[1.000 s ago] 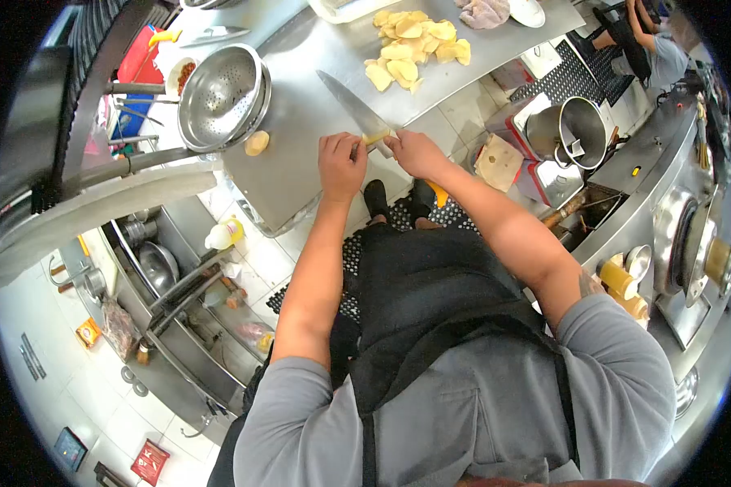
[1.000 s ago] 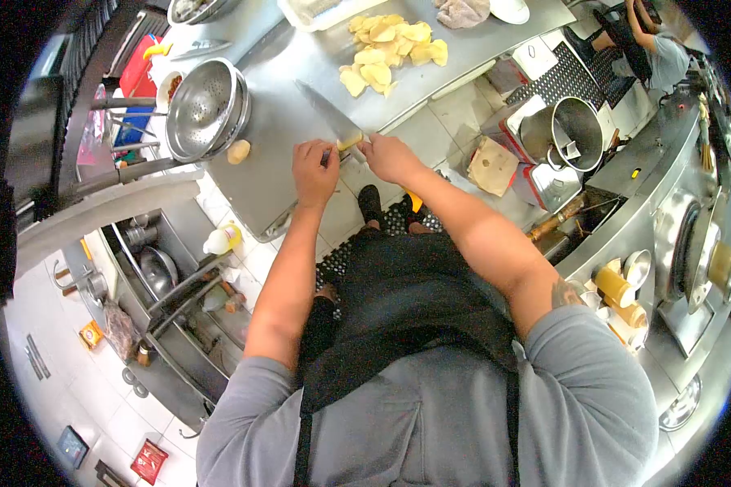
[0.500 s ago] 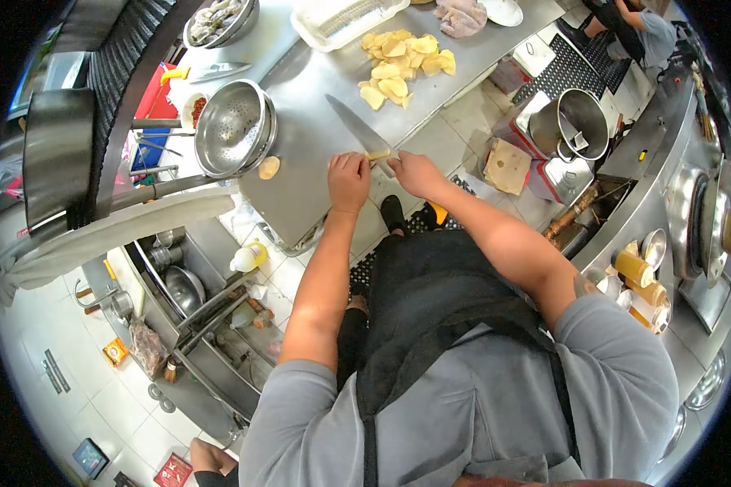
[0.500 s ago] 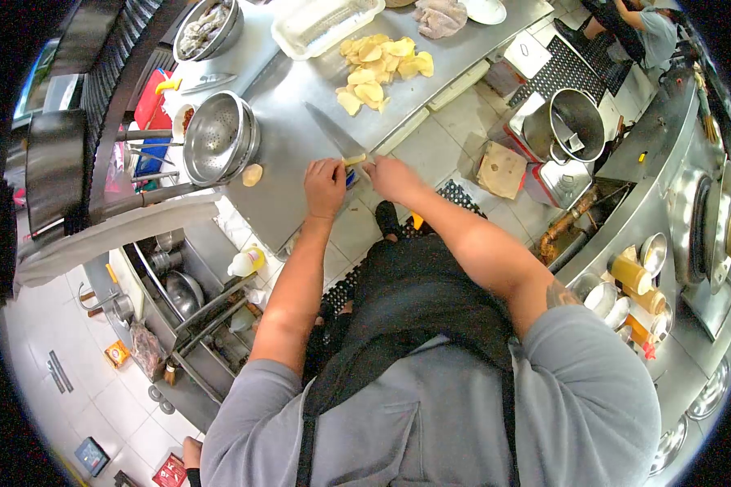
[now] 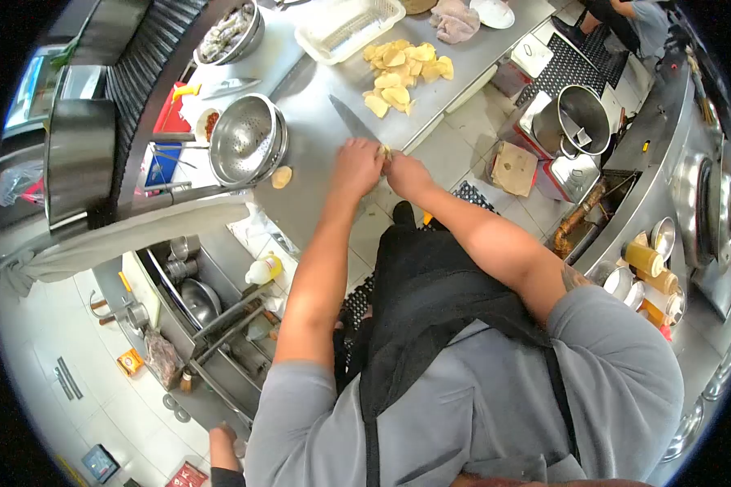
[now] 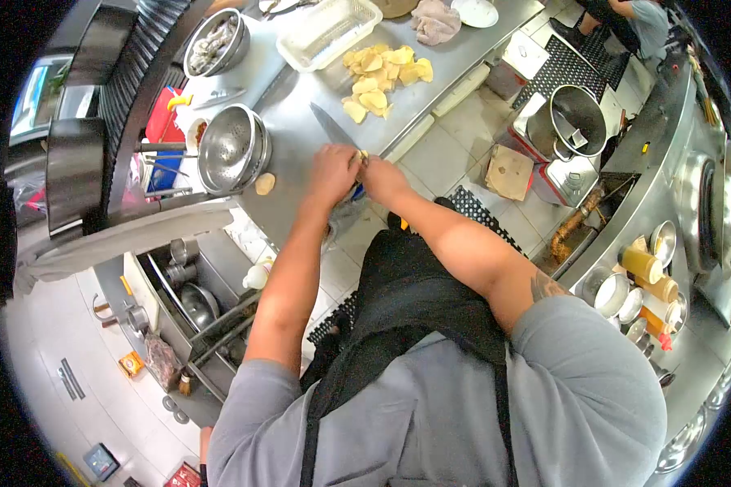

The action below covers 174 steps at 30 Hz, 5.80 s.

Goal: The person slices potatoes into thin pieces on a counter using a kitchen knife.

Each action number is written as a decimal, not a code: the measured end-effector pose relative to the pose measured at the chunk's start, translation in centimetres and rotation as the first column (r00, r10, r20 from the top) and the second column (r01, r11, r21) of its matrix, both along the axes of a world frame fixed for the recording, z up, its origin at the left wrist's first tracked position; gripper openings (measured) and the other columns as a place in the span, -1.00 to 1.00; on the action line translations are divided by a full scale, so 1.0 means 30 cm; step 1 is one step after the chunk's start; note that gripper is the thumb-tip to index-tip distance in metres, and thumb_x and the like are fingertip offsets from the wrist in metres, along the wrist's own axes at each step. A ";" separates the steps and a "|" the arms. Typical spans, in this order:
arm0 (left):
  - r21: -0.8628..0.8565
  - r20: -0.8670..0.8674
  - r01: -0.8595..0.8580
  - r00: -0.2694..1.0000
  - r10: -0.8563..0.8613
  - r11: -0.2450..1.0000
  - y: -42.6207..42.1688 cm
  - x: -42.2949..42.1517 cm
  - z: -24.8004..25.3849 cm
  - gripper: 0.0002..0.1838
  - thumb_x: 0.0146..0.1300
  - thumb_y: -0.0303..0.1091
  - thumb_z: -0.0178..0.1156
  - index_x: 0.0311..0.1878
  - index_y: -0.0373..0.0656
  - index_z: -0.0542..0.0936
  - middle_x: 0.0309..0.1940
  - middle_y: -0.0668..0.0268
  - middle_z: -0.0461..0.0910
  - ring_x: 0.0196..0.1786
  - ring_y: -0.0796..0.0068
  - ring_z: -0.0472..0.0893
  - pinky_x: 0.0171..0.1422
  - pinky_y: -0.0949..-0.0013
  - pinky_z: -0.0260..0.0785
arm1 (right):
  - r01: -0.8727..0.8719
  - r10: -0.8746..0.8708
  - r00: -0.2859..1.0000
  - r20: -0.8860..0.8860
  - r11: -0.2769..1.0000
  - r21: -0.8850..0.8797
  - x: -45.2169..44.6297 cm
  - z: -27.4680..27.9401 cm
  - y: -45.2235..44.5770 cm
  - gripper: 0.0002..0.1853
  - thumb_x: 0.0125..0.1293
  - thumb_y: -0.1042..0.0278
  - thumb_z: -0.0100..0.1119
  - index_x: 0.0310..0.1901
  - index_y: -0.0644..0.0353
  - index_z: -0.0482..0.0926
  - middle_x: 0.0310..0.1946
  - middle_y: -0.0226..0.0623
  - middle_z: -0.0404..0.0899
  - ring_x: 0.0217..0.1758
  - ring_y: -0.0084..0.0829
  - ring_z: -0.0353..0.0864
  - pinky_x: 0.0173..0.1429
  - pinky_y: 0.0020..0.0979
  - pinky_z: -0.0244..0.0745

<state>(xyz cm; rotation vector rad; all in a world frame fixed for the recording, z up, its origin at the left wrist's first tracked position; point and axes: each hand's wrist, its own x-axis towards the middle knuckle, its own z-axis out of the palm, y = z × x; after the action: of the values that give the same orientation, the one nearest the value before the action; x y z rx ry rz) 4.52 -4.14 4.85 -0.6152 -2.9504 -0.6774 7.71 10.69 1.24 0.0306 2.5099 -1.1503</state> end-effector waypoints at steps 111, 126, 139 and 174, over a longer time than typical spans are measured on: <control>0.281 -0.246 0.049 0.969 0.022 0.958 -0.068 0.118 -0.161 -0.88 0.15 -0.49 0.41 -0.24 -0.23 0.70 -0.19 0.20 0.71 -0.02 0.09 0.65 0.12 0.15 0.53 | -0.073 0.074 0.997 -0.003 0.990 0.122 0.015 0.020 0.089 -0.50 0.58 -0.02 -0.02 -0.20 0.36 0.59 -0.30 0.22 0.67 -0.15 0.27 0.66 -0.02 0.13 0.54; 0.267 -0.233 0.060 0.972 0.004 0.962 -0.093 0.129 -0.164 -0.89 0.18 -0.48 0.40 -0.23 -0.20 0.70 -0.18 0.22 0.71 0.01 0.13 0.66 0.12 0.16 0.54 | -0.068 0.070 0.997 -0.018 0.993 0.095 0.028 0.012 0.070 -0.52 0.57 -0.01 0.01 -0.22 0.35 0.58 -0.31 0.22 0.67 -0.16 0.28 0.66 -0.03 0.12 0.54; 0.291 -0.214 0.027 0.976 0.038 0.956 -0.103 0.127 -0.173 -0.93 0.21 -0.47 0.35 -0.25 -0.16 0.66 -0.20 0.25 0.70 -0.04 0.11 0.65 0.17 0.13 0.50 | -0.117 0.118 0.993 -0.003 0.986 0.121 0.021 0.040 0.081 -0.54 0.56 0.00 0.01 -0.21 0.33 0.59 -0.29 0.19 0.68 -0.16 0.24 0.68 -0.02 0.12 0.55; -0.149 0.418 0.310 0.881 -0.224 0.939 0.000 -0.203 0.041 -0.85 0.22 -0.33 0.28 -0.21 -0.13 0.73 -0.18 0.21 0.73 0.07 0.06 0.57 0.26 0.10 0.39 | -0.253 0.246 0.966 0.072 0.962 0.101 -0.015 0.057 0.094 -0.53 0.58 0.00 -0.03 -0.03 0.32 0.64 -0.19 0.14 0.72 -0.06 0.14 0.71 0.08 0.03 0.57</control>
<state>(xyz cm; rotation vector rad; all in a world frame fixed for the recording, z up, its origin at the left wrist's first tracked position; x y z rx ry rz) -1.57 -4.15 6.08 -1.0382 -3.3817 -0.5630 7.26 13.49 2.94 -0.2145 2.4377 -0.8971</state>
